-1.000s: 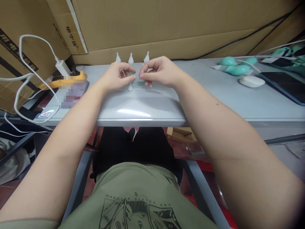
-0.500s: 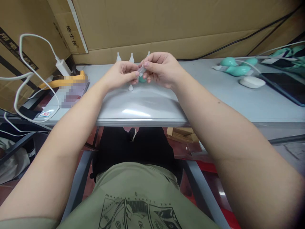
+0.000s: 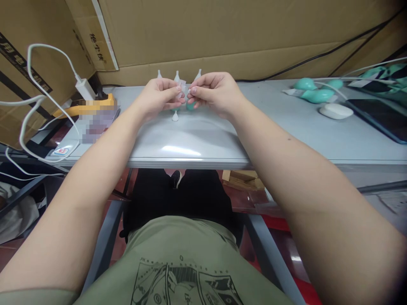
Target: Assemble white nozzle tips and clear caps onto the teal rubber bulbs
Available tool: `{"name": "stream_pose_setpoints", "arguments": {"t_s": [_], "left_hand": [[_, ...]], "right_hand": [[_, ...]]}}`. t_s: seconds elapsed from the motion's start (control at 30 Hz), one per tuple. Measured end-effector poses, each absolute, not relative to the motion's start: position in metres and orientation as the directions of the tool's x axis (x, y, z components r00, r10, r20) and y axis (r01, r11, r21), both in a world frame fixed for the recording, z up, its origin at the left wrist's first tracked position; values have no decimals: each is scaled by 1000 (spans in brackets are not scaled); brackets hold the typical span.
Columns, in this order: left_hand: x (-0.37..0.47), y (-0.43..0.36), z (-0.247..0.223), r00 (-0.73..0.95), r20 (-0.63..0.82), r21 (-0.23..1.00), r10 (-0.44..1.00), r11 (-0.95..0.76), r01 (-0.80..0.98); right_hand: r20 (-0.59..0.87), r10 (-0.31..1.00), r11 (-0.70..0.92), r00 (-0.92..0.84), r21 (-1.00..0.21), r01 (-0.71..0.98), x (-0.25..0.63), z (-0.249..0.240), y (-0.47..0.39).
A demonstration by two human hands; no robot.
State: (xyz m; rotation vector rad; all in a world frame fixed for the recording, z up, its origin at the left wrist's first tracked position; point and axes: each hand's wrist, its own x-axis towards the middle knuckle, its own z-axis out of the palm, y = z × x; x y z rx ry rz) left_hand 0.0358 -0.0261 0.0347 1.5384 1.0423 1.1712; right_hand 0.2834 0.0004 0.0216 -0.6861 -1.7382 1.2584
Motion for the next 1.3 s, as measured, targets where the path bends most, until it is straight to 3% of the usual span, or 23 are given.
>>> {"name": "stream_pose_setpoints", "arguments": {"t_s": [0.33, 0.6, 1.3], "left_hand": [[35, -30, 33, 282, 199, 968, 939, -234, 96], [32, -29, 29, 297, 225, 963, 928, -258, 76], [33, -28, 29, 312, 245, 954, 918, -286, 94]], "right_hand": [[390, 809, 398, -440, -914, -79, 279, 15, 5], [465, 830, 476, -308, -878, -44, 273, 9, 7], [440, 793, 483, -421, -876, -5, 275, 21, -3]]}}
